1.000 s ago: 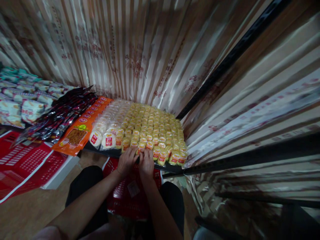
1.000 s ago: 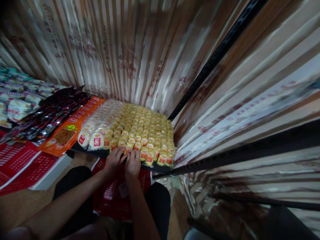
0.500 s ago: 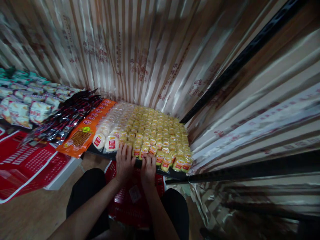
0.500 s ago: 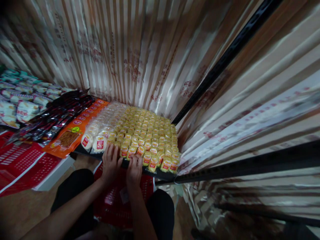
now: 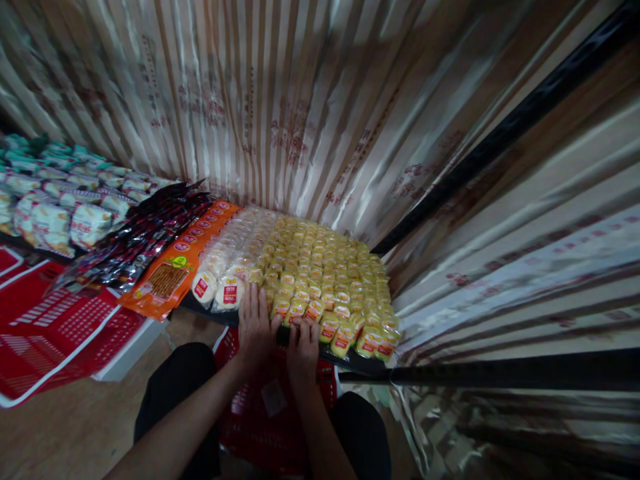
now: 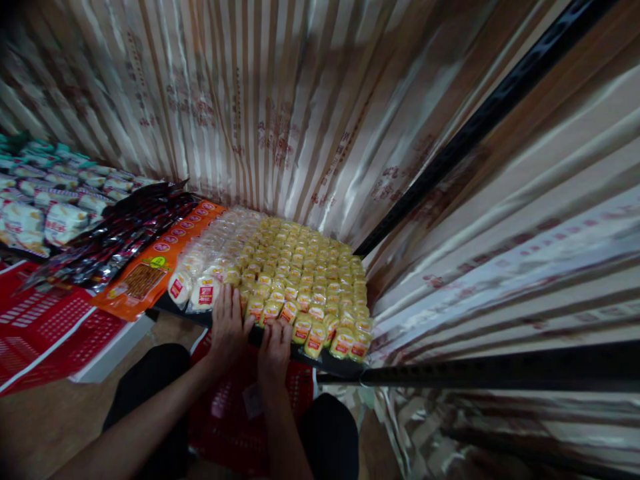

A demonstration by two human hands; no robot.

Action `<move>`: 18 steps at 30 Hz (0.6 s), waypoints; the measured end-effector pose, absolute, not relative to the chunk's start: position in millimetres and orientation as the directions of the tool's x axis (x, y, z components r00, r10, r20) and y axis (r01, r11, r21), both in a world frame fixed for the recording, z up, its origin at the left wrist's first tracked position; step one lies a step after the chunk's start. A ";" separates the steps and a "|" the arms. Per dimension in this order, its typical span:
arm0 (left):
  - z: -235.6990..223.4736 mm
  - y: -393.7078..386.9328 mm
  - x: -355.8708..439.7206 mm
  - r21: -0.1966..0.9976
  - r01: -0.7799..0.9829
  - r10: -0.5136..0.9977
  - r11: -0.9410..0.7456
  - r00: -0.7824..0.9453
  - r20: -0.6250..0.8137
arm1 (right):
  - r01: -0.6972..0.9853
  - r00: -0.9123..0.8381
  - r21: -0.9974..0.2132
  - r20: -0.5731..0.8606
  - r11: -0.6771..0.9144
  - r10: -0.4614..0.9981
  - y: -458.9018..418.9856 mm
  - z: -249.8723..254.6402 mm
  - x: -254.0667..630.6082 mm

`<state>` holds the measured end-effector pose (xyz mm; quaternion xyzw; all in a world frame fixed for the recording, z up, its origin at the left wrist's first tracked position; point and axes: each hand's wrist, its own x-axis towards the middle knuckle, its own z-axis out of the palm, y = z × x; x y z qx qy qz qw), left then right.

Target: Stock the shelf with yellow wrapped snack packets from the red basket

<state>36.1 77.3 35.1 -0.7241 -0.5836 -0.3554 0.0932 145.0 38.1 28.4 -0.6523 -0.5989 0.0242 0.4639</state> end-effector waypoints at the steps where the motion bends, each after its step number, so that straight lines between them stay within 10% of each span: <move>1: 37.5 78.8 36.3 0.295 0.907 0.771 -0.301 0.049 0.635 | 0.760 0.277 -0.632 0.524 0.150 0.806 37.9 28.8 144.9; 18: 39.0 92.0 38.6 0.298 0.887 0.770 -0.354 0.095 0.631 | 0.786 0.271 -0.601 0.547 0.146 0.792 40.3 35.1 142.8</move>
